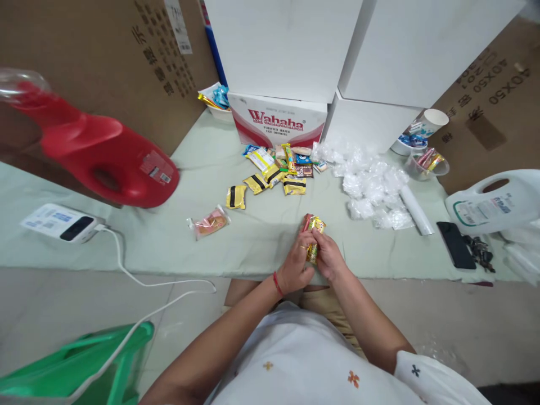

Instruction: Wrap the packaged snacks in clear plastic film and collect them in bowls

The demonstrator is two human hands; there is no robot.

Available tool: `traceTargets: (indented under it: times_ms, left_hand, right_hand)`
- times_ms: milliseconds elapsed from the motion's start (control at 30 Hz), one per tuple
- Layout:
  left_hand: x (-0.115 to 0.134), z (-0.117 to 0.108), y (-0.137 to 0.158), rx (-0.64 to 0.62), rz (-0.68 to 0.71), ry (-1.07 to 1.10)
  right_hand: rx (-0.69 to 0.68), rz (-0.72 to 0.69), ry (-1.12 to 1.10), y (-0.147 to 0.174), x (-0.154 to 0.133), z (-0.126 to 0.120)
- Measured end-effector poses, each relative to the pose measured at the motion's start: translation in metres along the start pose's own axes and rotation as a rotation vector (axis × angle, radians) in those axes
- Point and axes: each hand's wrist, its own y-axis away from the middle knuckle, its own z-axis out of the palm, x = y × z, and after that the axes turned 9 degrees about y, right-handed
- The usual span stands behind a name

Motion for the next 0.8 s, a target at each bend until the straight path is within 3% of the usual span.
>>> traceTargets:
  times_ms: [67,133,233,300,400,500,567,700,800]
  left_hand:
    - [0.006,-0.003,0.002,0.121,-0.129,0.24]
    - [0.011,-0.006,0.006,0.354,-0.252,0.379]
    - [0.017,-0.011,0.01,0.741,-0.426,0.273]
    - [0.021,-0.015,0.01,0.845,-0.569,0.196]
    - [0.026,-0.016,0.003,0.641,-0.761,0.485]
    - [0.032,-0.007,-0.007,0.466,-0.818,0.77]
    - [0.032,0.002,-0.012,0.497,-0.833,0.803]
    - [0.024,0.019,-0.021,0.548,-0.855,0.797]
    - [0.017,0.033,-0.03,0.525,-0.862,0.811]
  right_hand:
    - [-0.004,-0.015,0.038,0.001,0.002,0.002]
    - [-0.032,-0.059,0.084,0.004,0.006,0.004]
    - [-0.061,-0.097,0.093,0.008,0.012,0.007]
    - [-0.061,-0.083,0.086,0.008,0.014,0.007]
    - [-0.042,-0.148,0.234,0.005,0.016,0.001]
    - [0.027,-0.333,0.54,0.002,0.013,-0.008]
    - [0.014,-0.358,0.635,0.004,0.007,-0.015]
    - [-0.1,-0.292,0.566,0.018,-0.003,-0.033]
    - [-0.067,-0.302,0.502,0.03,-0.002,-0.047]
